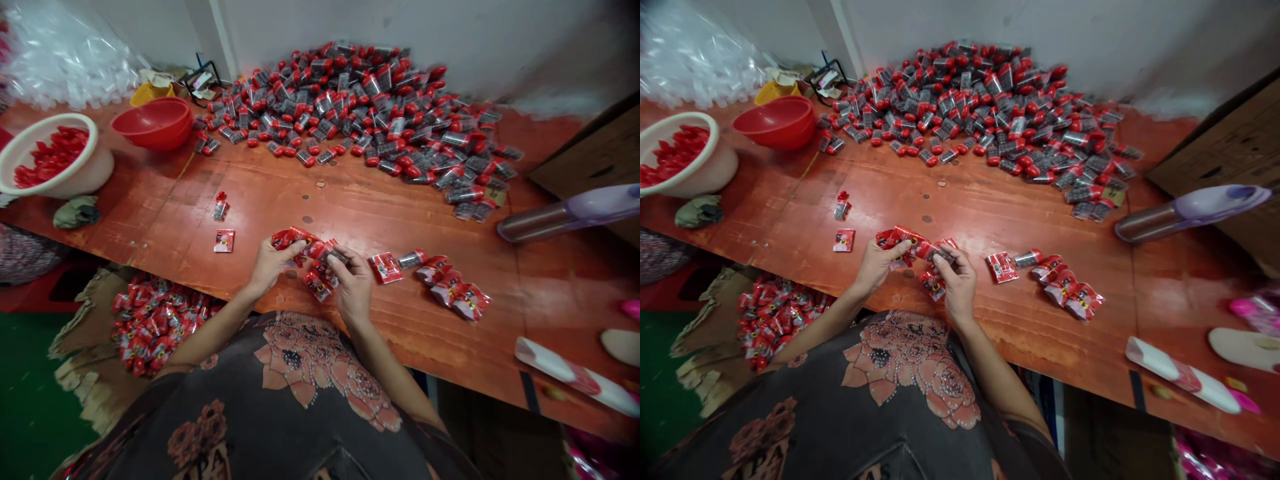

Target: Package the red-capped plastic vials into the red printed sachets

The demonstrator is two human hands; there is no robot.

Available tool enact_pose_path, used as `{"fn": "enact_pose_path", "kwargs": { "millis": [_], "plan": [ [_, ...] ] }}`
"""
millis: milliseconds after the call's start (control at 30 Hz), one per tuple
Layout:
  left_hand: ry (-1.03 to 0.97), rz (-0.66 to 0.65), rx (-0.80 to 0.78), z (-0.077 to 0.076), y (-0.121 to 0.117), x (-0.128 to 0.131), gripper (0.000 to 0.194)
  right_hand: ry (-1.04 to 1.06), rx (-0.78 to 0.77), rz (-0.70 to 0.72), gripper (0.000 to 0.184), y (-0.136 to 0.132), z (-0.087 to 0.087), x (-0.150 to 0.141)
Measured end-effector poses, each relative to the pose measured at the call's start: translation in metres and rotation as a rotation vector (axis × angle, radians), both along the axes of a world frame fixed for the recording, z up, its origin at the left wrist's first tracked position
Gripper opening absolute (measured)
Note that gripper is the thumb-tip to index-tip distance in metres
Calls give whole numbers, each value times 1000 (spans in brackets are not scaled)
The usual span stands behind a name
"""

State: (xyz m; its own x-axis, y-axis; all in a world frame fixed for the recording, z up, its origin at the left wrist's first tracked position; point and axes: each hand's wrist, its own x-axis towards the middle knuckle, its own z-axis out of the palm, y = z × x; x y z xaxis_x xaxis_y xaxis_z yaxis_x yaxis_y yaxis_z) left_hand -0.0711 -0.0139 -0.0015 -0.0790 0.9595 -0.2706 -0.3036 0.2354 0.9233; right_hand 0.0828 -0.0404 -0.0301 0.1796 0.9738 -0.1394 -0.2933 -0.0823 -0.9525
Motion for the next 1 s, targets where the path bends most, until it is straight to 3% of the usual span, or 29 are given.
{"fn": "enact_pose_path", "kwargs": {
  "millis": [267, 667, 867, 1000],
  "plan": [
    [-15, 1, -99, 6, -3, 5, 34, 102, -118, 6, 28, 0, 0, -6],
    [-56, 98, -25, 0, -3, 5, 31, -28, -17, 70, 29, -7, 0, -6],
    [-77, 46, 31, 1, -4, 8, 31, -310, 242, 22, 19, -7, 6, -1],
    [-76, -4, 25, 1, -7, 8, 28, -157, 134, 78, 21, -9, 8, -4]
  ]
}}
